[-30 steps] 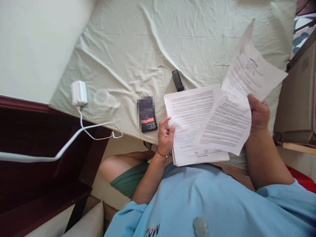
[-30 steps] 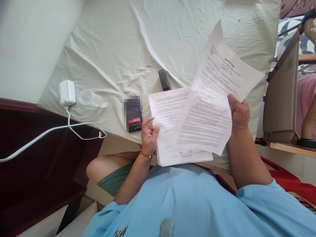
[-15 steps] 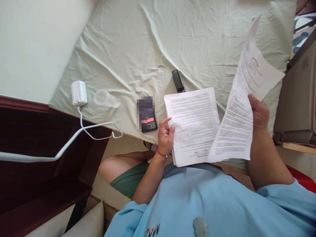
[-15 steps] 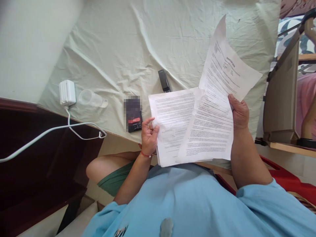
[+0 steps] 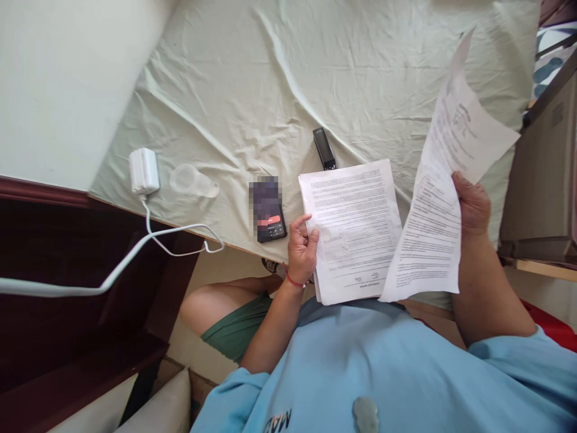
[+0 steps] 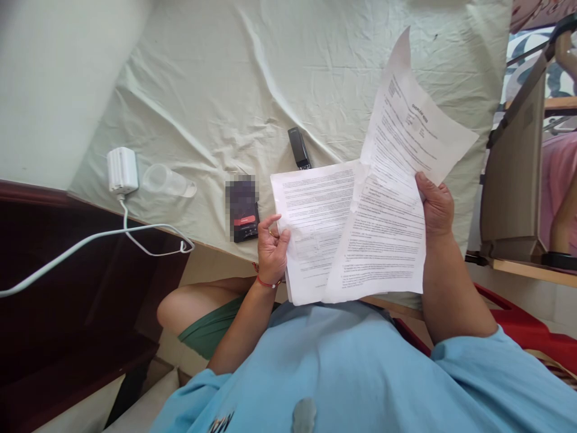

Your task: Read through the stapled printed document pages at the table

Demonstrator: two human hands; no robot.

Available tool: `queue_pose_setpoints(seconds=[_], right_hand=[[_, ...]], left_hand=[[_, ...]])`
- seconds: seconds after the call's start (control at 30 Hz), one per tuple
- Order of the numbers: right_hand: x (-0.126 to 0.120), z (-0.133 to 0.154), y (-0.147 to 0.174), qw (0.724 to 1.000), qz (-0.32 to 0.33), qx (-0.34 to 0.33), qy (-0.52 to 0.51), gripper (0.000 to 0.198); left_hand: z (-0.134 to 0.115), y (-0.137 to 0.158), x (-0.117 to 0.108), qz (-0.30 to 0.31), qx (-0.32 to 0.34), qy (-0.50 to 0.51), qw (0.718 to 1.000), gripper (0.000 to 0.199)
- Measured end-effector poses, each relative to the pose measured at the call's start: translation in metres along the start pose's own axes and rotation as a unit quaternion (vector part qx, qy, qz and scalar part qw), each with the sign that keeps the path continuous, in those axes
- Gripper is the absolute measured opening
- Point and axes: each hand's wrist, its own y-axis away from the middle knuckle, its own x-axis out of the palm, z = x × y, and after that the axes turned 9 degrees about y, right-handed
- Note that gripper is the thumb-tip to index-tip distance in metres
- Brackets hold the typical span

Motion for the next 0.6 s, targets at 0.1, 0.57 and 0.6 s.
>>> queue_pose_setpoints(seconds=[0.1, 0.57, 0.6], right_hand=[[-0.001, -0.002, -0.001, 1.000, 0.005, -0.005, 0.005, 0.022], [0.006, -0.004, 0.009, 0.999, 0.033, 0.004, 0.023, 0.027], [0.006, -0.005, 0.011, 0.998, 0.047, 0.022, 0.040, 0.026]], left_hand=[[0.000, 0.000, 0.000, 0.002, -0.004, -0.001, 1.000, 0.043], [0.002, 0.001, -0.001, -0.011, -0.005, 0.003, 1.000, 0.046], [0.002, 0.000, -0.001, -0.009, -0.004, 0.003, 1.000, 0.047]])
